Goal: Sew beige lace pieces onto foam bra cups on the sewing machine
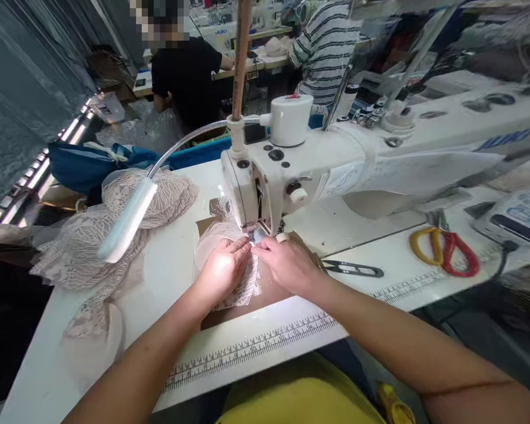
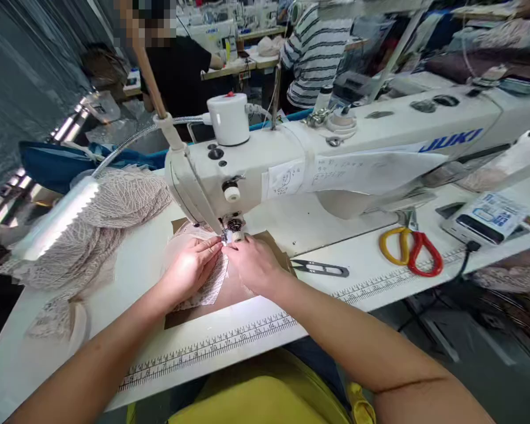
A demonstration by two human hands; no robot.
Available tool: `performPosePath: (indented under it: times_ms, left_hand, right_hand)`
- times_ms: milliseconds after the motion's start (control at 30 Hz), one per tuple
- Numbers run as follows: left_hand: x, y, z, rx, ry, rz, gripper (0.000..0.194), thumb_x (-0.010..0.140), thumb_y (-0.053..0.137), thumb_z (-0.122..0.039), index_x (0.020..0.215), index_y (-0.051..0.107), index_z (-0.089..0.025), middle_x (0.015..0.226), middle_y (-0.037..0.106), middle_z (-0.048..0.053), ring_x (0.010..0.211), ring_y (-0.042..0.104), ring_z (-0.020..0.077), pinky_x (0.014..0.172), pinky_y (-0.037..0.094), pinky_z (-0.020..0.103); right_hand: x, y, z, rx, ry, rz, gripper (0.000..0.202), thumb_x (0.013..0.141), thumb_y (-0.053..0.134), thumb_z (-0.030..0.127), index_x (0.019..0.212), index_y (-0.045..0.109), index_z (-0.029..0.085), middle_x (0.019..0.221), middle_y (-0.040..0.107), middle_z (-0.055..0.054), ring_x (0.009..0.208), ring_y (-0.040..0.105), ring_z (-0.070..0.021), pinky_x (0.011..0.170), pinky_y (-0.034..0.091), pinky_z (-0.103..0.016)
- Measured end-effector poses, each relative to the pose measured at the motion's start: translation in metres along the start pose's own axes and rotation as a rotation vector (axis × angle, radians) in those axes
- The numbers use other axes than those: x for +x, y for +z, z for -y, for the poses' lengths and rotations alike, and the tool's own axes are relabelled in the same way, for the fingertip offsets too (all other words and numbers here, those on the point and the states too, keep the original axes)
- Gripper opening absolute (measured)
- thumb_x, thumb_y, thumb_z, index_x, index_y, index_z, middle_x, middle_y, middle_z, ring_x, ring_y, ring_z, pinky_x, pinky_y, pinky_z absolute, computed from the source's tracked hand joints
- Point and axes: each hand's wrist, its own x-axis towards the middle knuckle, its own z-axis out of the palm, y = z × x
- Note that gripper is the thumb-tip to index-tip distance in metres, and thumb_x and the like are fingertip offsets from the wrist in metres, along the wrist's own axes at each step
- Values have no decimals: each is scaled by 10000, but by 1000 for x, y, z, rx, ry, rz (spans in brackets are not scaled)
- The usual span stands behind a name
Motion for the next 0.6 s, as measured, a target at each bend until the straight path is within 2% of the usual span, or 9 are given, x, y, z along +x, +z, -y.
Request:
performPosePath:
  times_ms: [133,300,600]
  left_hand:
    - [5,-2,4,-5,8,0,317,948,447,-213,1176,641,-109,1238,636,145,895,608,235,771,551,384]
    - [7,-7,4,-61,15,-8,290,946,462,-221,1134,673,-155,1226,652,102,903,593,229,785,541,379]
    - [8,-6,7,-55,-59,30,332,950,444,-230,1165,658,-94,1243,639,129,910,570,231,825,514,381]
  right_hand:
    - [1,0,0,-5,32,11,418,856,414,48,1185,636,177,982,644,-86,818,548,-184,650,344,-298]
    - [1,1,1,-19,34,9,444,835,427,49,1210,626,178,1001,641,-90,834,541,-196,627,332,-301]
    - [0,5,0,-15,19,13,455,803,447,33,1195,630,173,961,626,-82,769,509,-178,603,300,-297]
